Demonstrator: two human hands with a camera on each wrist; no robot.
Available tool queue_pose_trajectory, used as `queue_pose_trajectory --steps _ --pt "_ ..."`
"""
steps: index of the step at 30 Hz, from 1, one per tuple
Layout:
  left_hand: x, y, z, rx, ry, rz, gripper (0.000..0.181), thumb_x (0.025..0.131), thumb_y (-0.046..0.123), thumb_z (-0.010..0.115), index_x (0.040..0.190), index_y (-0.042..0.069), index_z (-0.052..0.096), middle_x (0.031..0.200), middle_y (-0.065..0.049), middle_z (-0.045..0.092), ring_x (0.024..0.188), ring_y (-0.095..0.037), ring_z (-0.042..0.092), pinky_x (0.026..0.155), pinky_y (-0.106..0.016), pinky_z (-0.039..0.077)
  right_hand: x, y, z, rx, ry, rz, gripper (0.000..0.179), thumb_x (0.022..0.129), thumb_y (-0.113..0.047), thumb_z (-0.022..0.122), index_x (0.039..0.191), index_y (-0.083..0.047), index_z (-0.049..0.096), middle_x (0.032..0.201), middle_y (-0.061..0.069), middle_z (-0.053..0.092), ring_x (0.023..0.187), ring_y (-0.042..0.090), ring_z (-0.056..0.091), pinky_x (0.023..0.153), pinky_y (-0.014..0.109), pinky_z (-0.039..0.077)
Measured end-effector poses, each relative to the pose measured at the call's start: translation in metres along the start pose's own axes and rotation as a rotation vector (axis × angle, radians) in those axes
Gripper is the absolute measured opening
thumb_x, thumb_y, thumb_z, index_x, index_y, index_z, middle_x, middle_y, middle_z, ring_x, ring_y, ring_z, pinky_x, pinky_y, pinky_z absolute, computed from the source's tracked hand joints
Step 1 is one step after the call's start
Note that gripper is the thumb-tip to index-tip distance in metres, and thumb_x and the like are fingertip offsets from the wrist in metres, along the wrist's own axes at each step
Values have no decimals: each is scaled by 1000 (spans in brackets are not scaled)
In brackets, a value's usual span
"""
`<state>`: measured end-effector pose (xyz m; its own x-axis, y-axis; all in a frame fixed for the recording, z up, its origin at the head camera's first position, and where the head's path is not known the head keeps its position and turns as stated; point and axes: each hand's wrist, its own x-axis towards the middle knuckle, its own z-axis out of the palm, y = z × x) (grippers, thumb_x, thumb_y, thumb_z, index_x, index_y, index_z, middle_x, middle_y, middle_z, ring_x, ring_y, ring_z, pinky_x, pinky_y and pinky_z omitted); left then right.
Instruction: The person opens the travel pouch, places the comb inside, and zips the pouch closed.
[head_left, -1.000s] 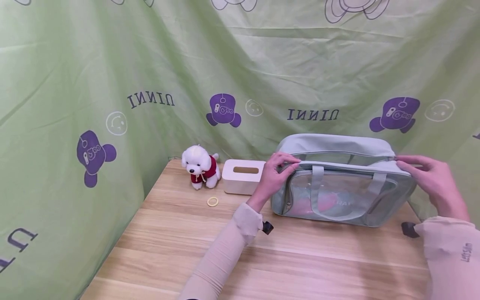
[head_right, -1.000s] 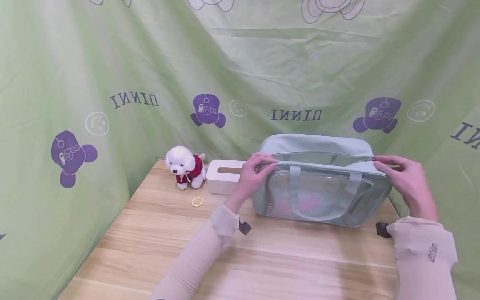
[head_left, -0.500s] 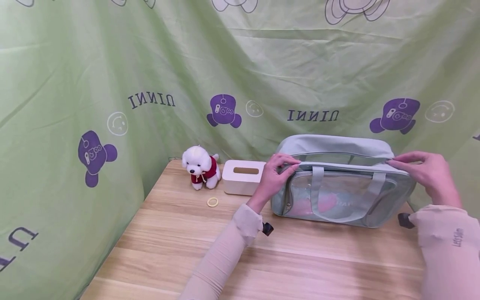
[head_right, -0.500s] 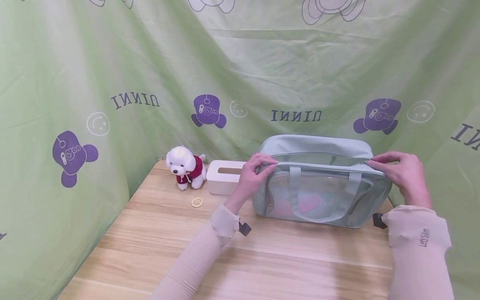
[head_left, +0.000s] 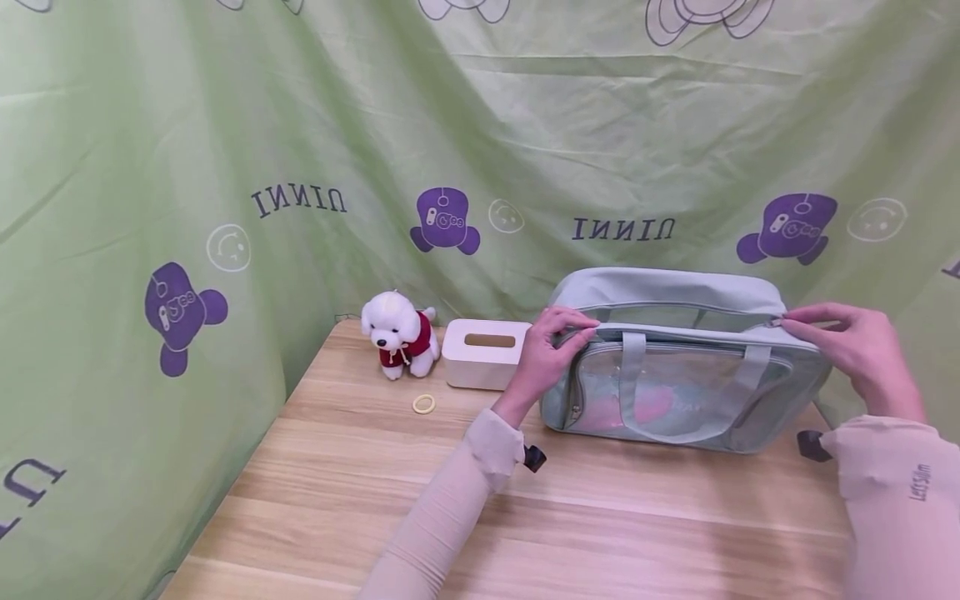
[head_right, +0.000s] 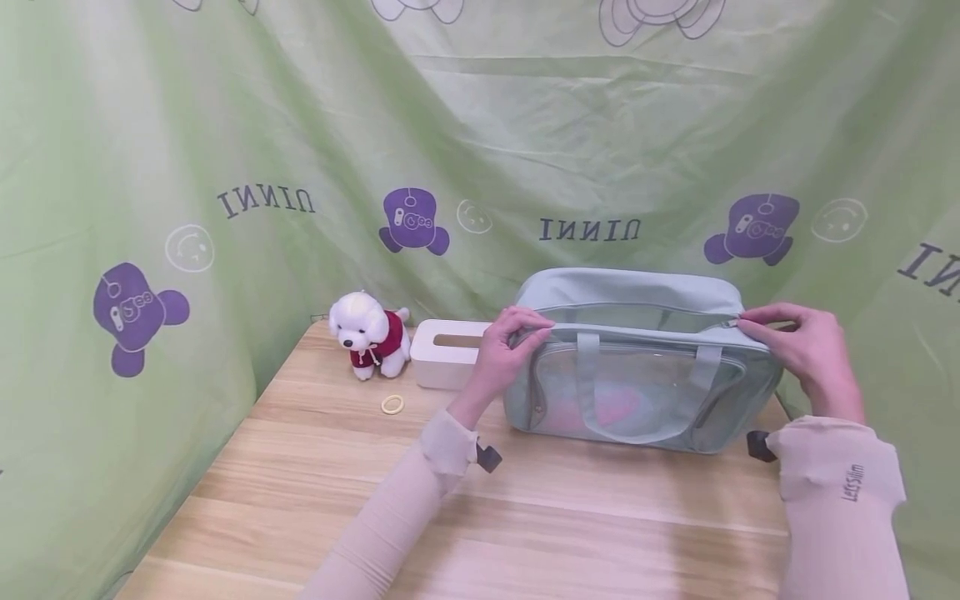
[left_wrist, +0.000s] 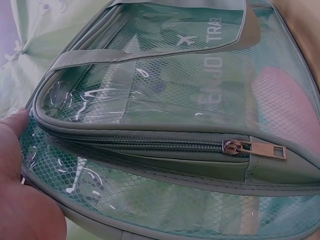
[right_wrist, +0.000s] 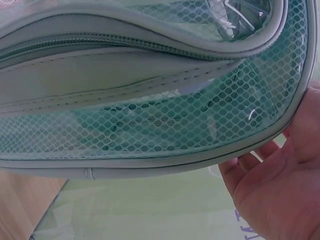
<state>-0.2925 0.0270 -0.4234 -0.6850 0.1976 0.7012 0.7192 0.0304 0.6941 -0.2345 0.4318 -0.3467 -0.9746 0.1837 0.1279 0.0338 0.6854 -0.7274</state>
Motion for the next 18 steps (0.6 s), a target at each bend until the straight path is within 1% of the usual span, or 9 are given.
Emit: queue_pose_trajectory --steps 4,8,12,15,18 --pt "-2 -1 0 -7 7 16 14 95 13 76 108 8 79 111 -5 74 115 -13 61 104 -28 48 2 1 -2 -3 -40 -4 17 94 -46 74 110 -39 76 85 -42 56 80 -15 51 66 19 44" --pt "-3 -1 0 -22 8 20 15 95 12 76 108 7 79 112 -7 73 115 -15 61 103 -28 49 3 1 -5 -18 -100 -19 25 96 -44 73 119 -34 74 86 -36 60 81 -11 54 67 20 45" --pt "-4 0 0 -37 7 18 15 94 11 76 109 6 78 112 -8 73 114 -17 61 103 -28 49 4 1 -5 -61 -142 -90 31 99 -38 71 127 -25 72 88 -31 62 82 -7 56 68 21 46" --pt "-4 1 1 -45 10 16 15 94 10 76 108 6 78 112 -8 73 114 -17 61 102 -27 49 5 2 -5 -84 -157 -166 30 101 -32 68 128 -20 72 97 -32 58 86 -6 54 69 21 45" --pt "-4 2 1 -48 11 19 15 94 9 76 108 5 78 111 -9 73 114 -17 61 102 -28 49 5 4 -4 -80 -164 -209 27 101 -27 68 126 -20 74 104 -31 52 89 -6 50 69 21 44"
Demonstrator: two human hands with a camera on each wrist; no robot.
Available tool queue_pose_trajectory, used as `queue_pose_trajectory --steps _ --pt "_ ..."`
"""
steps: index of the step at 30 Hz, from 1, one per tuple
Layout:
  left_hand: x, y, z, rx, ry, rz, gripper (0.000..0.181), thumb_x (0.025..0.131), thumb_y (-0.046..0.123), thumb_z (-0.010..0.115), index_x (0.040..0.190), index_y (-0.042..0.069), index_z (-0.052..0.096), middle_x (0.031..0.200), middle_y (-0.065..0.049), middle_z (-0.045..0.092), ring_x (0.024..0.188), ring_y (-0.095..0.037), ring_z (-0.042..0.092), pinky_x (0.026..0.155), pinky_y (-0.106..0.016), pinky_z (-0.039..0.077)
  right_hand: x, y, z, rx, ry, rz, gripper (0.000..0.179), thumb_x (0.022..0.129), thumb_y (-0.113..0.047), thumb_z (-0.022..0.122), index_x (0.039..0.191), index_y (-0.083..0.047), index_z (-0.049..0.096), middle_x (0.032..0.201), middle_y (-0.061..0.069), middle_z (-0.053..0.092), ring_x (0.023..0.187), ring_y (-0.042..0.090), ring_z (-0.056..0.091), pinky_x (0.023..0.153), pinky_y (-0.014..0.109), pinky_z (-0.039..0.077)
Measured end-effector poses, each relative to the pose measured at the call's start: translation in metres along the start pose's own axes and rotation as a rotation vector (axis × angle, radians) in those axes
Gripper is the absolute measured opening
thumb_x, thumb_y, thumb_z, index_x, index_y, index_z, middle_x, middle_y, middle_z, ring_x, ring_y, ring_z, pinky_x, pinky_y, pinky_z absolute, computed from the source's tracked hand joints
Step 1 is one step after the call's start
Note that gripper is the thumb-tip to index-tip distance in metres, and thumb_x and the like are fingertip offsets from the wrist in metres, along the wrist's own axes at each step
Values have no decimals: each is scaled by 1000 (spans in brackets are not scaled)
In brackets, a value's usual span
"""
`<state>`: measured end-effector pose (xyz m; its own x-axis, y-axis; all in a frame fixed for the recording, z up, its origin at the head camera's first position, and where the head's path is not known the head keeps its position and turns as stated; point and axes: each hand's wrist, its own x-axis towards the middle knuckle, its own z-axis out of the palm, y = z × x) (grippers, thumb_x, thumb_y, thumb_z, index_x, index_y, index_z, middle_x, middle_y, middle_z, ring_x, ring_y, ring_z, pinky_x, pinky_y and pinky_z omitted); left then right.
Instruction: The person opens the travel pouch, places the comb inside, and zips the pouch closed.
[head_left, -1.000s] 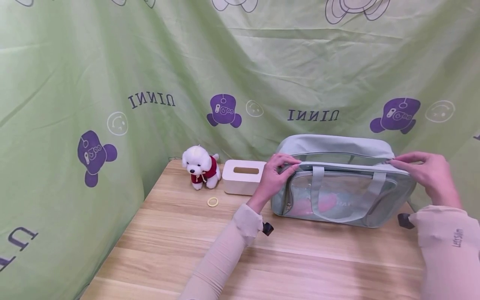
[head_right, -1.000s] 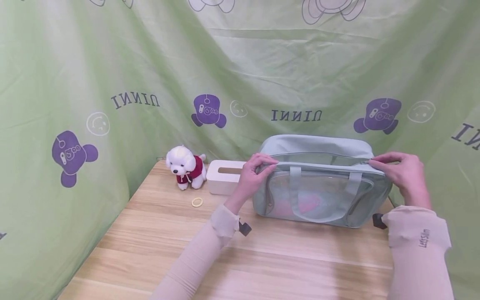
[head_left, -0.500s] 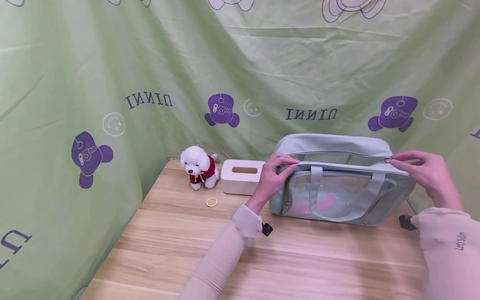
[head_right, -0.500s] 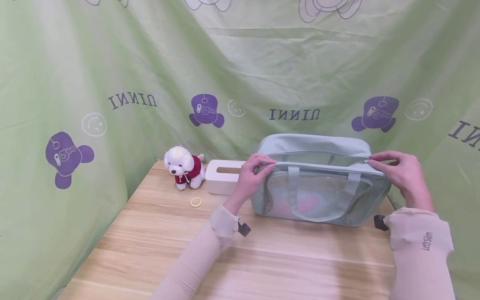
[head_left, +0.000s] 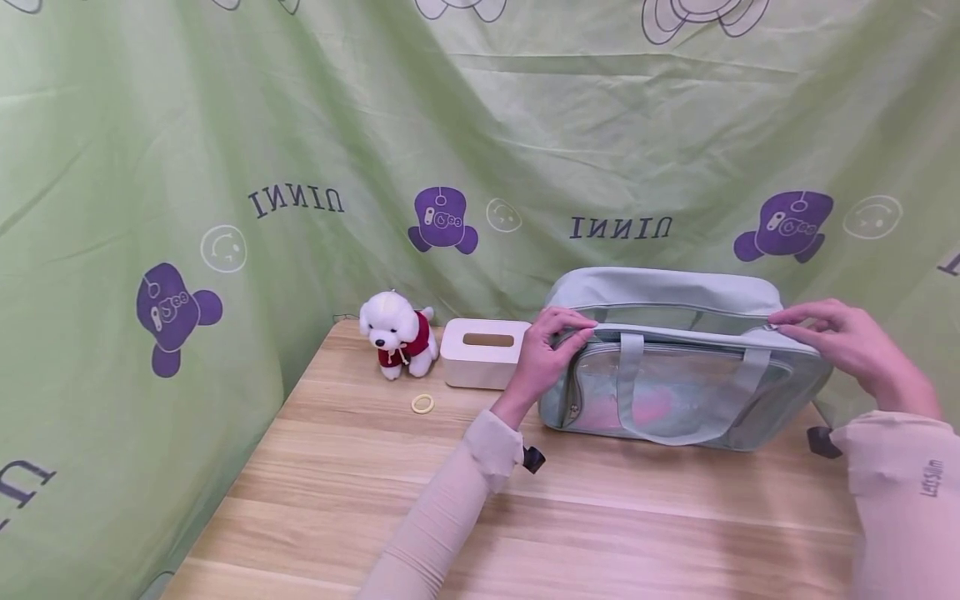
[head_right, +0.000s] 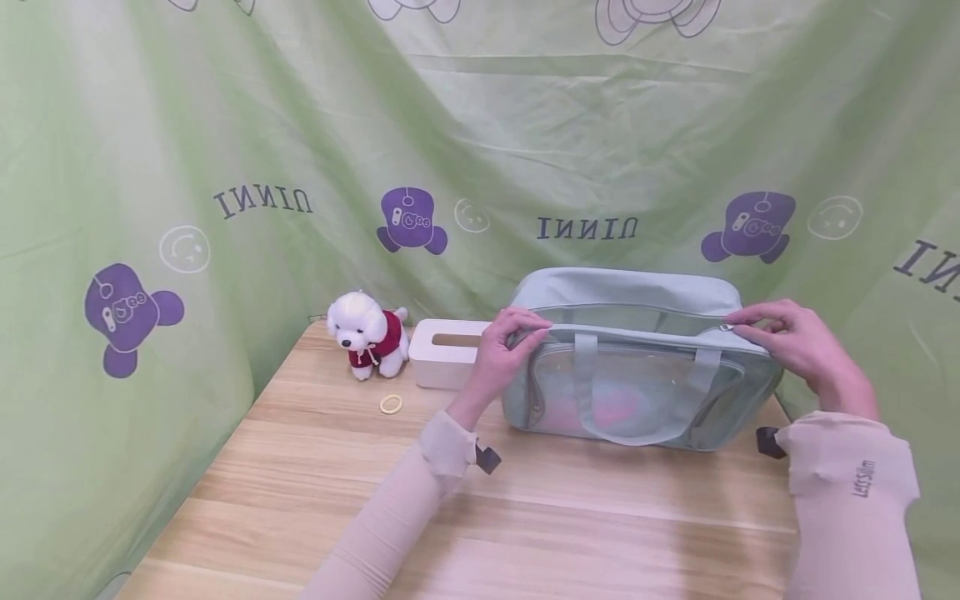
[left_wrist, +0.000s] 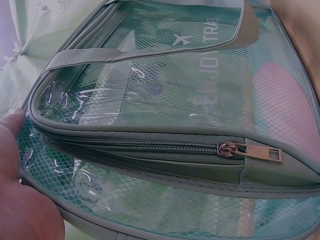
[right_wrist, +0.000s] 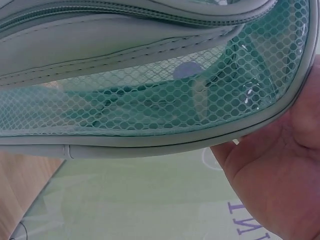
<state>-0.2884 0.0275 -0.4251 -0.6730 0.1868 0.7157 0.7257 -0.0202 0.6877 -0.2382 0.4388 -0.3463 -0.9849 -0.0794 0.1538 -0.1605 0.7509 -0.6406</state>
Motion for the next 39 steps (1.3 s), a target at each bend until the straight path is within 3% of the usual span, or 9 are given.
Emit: queue_pose_trajectory --steps 7,14,22,29,33,39 --pt "0 0 -1 12 -11 6 15 95 10 75 109 6 78 112 -8 73 115 -17 62 105 -29 49 1 1 -1 -18 -14 -14 23 101 -24 69 121 -15 74 104 -27 49 88 -3 48 68 23 44" --pt "0 0 -1 19 -12 6 15 96 11 74 109 6 77 112 -7 73 115 -14 62 105 -29 49 2 2 -3 -46 -71 -50 27 102 -23 66 127 -17 73 108 -30 51 95 -6 44 72 23 40" --pt "-3 1 0 5 -7 -12 16 95 10 75 110 5 77 113 -10 73 116 -20 62 105 -30 49 -2 1 -2 -13 -71 -8 15 103 -19 64 116 -15 71 102 -25 51 90 -3 45 71 25 41" --pt "-3 11 1 22 18 -5 16 92 0 74 108 -1 76 111 -16 72 114 -26 62 105 -28 48 0 -2 -2 5 -22 69 13 101 -27 68 111 -20 69 89 -16 60 82 1 51 68 27 44" --pt "-2 9 2 25 17 -4 17 92 -2 74 108 -3 75 111 -18 72 115 -28 61 106 -27 47 -1 -1 0 31 27 86 13 100 -29 70 110 -21 69 86 -22 62 79 -2 54 66 25 46" --pt "-2 0 2 30 10 9 17 93 5 76 109 3 77 112 -12 73 115 -22 62 105 -29 48 -2 -2 4 62 135 103 6 99 -33 70 103 -29 73 83 -32 61 76 -7 56 63 22 48"
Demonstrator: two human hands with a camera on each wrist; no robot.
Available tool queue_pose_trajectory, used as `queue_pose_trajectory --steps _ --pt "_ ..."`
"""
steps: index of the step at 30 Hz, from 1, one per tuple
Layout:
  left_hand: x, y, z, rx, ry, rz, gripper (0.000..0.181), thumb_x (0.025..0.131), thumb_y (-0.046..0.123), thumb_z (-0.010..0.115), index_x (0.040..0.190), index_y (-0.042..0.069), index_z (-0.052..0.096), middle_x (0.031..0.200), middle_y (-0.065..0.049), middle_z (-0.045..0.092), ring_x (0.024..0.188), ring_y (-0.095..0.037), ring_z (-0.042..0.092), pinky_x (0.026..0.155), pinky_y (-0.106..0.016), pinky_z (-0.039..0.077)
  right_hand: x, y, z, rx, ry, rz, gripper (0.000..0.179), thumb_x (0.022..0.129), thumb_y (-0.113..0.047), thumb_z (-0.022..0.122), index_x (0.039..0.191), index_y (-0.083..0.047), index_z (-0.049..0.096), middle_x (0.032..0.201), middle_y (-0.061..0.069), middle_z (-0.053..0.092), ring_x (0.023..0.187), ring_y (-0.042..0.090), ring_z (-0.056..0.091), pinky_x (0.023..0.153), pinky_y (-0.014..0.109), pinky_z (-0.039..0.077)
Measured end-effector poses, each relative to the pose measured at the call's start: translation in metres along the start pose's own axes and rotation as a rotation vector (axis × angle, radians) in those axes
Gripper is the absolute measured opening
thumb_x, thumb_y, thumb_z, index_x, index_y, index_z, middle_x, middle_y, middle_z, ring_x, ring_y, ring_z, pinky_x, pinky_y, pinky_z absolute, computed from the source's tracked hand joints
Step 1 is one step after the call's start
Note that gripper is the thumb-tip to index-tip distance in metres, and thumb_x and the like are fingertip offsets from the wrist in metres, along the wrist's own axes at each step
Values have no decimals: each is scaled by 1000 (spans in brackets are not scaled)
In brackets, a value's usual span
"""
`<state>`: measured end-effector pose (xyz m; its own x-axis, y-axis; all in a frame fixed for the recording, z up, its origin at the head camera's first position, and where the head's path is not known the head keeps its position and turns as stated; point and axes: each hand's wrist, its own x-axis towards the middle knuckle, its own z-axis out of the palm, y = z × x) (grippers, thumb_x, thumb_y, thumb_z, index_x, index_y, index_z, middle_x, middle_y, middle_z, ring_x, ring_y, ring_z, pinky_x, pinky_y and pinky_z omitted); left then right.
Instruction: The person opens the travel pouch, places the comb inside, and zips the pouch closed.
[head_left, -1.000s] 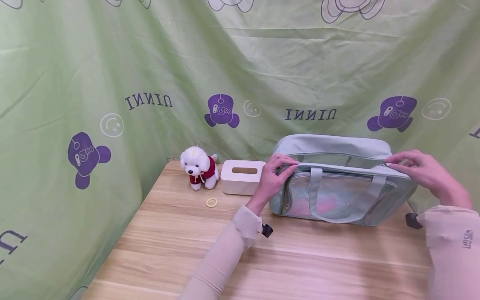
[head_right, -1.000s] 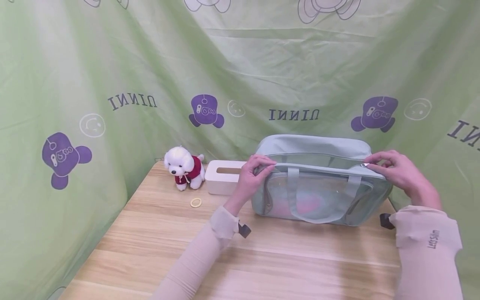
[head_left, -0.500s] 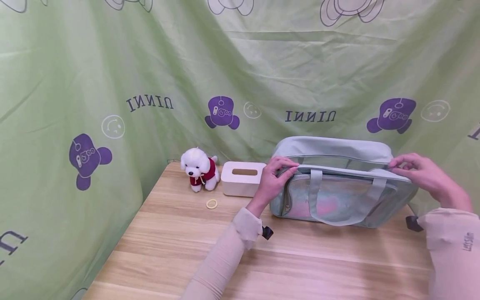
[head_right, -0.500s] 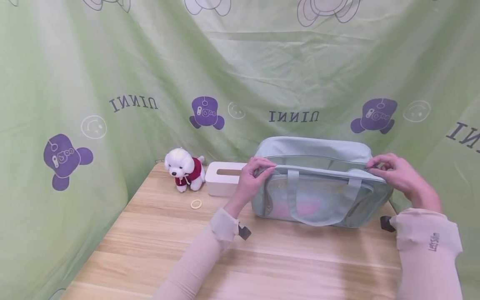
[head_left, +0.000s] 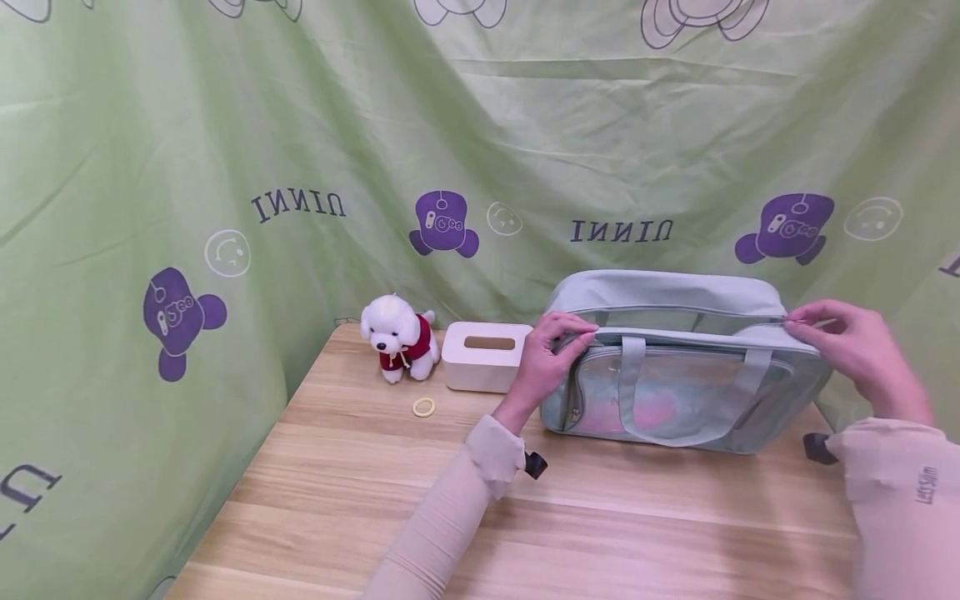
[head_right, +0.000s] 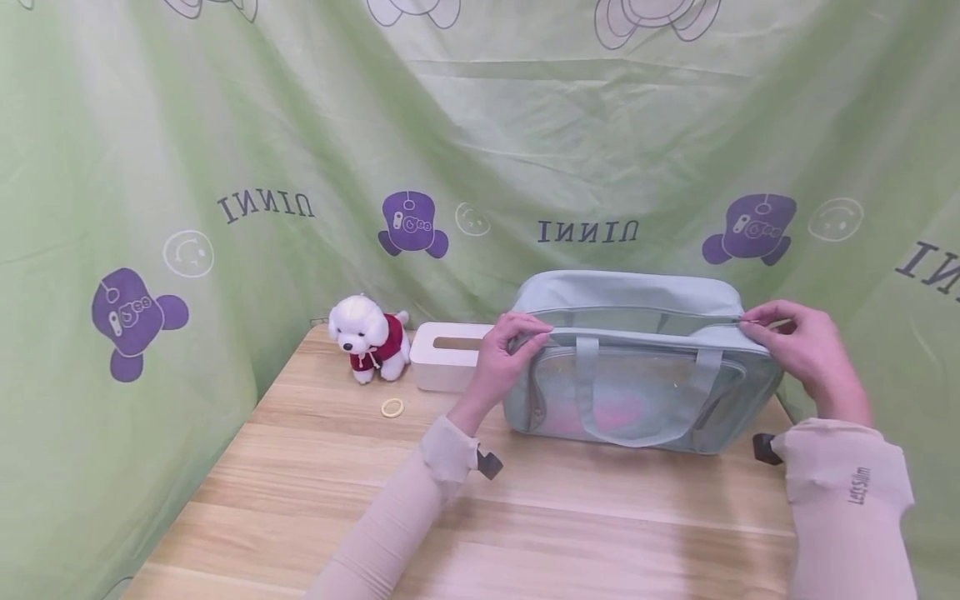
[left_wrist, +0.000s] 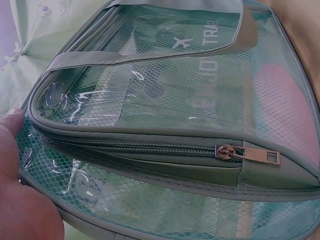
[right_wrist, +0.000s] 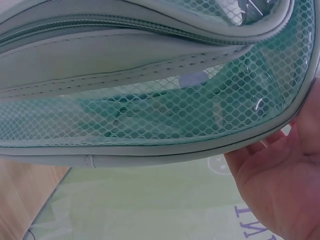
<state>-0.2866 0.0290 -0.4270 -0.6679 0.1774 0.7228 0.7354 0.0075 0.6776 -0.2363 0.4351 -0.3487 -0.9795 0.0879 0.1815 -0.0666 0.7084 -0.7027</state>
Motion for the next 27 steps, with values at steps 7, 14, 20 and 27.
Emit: queue_pose_trajectory --steps 7,14,20,27 --pt "0 -4 -1 -16 -8 11 17 94 11 76 110 6 78 112 -8 74 115 -15 61 104 -29 48 0 1 5 31 92 28 6 99 -33 70 100 -35 76 81 -41 57 75 -14 54 61 19 47" --pt "-2 -3 0 10 9 9 16 94 10 76 110 7 77 112 -7 74 114 -16 61 103 -28 48 -1 -4 9 86 173 54 9 98 -30 71 100 -35 79 76 -43 60 74 -16 55 61 14 45" --pt "-4 1 4 45 47 15 16 92 6 77 107 4 76 110 -11 73 111 -25 62 102 -29 48 -4 -11 10 73 224 89 12 97 -30 72 96 -41 77 72 -45 59 73 -18 53 60 11 43" --pt "-3 22 4 76 73 37 13 90 0 76 103 -1 75 106 -16 72 109 -30 61 100 -28 47 -3 -21 11 -10 256 111 11 97 -32 68 94 -42 72 68 -47 53 69 -17 51 59 13 44"
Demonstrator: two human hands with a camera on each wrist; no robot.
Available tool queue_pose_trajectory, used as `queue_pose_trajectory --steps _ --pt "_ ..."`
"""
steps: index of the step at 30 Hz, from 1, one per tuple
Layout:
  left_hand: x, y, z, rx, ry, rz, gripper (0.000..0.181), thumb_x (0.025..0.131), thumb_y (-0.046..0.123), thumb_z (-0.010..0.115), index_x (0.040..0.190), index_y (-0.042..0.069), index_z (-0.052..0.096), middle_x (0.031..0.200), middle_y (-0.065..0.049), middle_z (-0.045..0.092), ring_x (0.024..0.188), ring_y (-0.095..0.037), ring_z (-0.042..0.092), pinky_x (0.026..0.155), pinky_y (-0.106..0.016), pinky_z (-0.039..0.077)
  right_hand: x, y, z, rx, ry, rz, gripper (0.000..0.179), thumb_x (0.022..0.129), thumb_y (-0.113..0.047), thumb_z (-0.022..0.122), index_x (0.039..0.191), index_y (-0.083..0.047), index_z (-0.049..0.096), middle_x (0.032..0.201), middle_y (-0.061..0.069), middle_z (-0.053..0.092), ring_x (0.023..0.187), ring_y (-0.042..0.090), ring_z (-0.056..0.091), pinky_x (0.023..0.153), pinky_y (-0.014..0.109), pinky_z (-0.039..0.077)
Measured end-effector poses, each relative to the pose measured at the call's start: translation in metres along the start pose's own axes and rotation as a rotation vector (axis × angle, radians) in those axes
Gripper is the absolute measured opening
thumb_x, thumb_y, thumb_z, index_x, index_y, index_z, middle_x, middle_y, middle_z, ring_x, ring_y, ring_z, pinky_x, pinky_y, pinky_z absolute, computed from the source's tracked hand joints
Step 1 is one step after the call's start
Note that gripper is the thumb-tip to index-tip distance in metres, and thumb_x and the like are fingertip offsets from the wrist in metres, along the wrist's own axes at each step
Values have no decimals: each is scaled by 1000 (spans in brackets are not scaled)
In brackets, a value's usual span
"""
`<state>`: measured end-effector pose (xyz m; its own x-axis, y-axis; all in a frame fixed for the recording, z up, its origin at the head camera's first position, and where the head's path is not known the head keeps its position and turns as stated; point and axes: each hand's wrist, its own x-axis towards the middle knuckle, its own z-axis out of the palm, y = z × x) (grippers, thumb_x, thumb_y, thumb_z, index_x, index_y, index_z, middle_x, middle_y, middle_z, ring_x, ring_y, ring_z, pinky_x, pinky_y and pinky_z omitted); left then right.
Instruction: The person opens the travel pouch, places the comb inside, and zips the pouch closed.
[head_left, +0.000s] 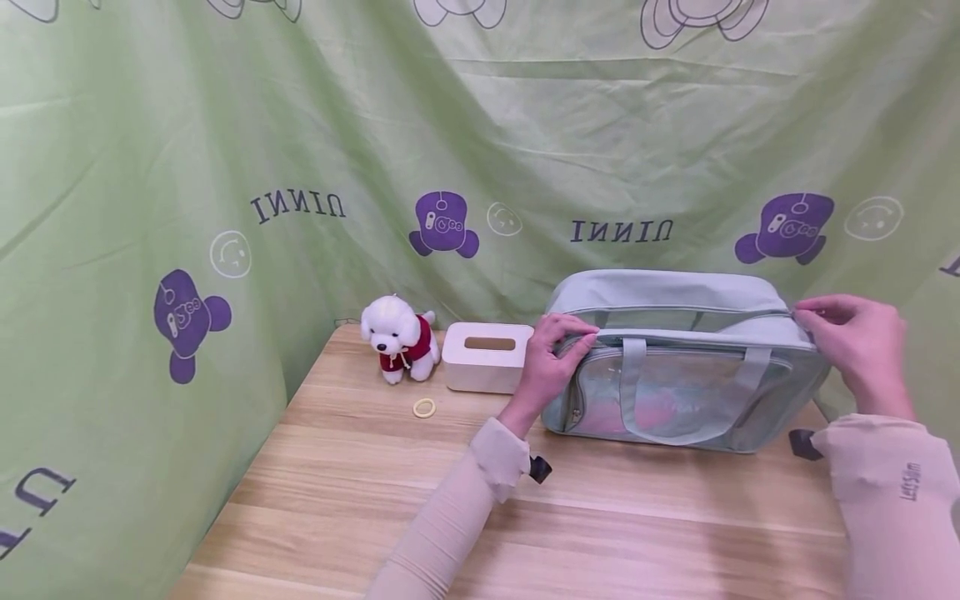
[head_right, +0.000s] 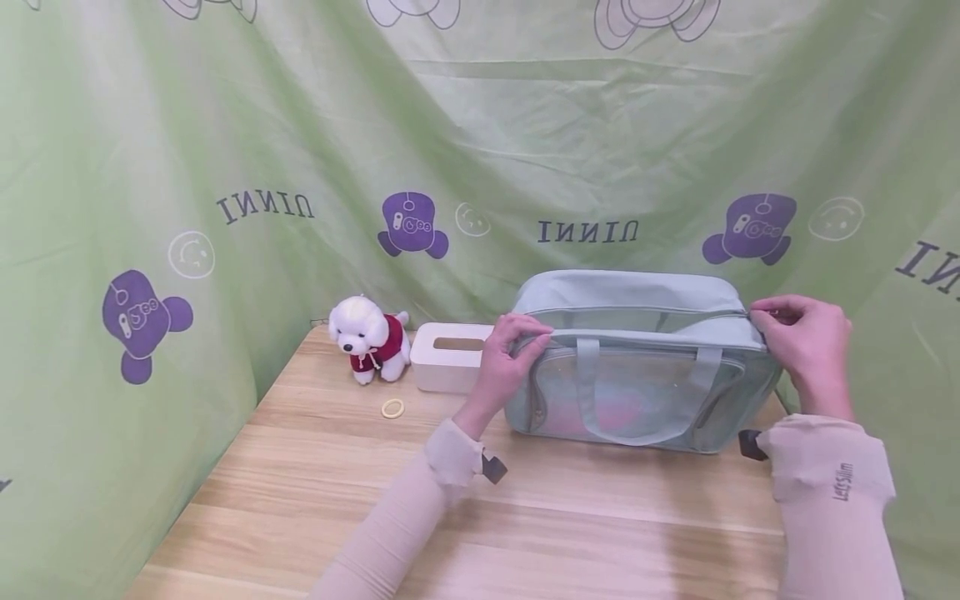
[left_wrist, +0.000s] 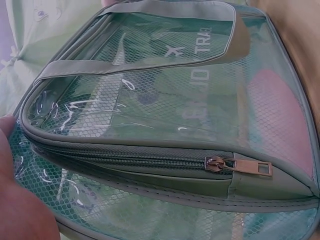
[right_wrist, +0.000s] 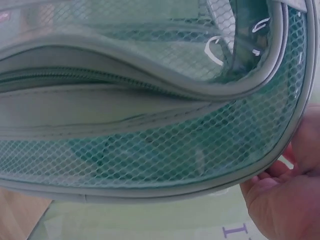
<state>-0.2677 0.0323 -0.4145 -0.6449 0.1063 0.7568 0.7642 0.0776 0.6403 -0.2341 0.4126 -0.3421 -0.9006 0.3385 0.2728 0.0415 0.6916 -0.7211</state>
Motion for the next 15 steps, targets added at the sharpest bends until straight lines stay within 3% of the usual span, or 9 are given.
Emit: queue_pose_trajectory --steps 4,9,15 --pt "0 15 -4 -1 4 25 12 89 -1 75 101 -2 75 103 -17 72 106 -27 62 98 -27 47 -2 -5 1 -26 33 -6 15 97 -29 68 91 -42 70 64 -48 51 65 -18 50 58 12 43" --pt "-1 16 -3 12 14 53 11 90 -1 74 101 -1 75 102 -16 72 105 -25 62 99 -27 47 -2 -10 2 -44 58 -2 5 96 -27 68 97 -29 73 62 -48 49 63 -16 48 59 11 41" --pt "-2 16 -3 24 17 63 11 90 -1 74 101 0 75 102 -15 73 105 -29 62 100 -28 46 -4 -10 0 -31 -37 75 29 99 -30 62 118 -9 69 68 -45 47 72 -10 49 61 15 46"
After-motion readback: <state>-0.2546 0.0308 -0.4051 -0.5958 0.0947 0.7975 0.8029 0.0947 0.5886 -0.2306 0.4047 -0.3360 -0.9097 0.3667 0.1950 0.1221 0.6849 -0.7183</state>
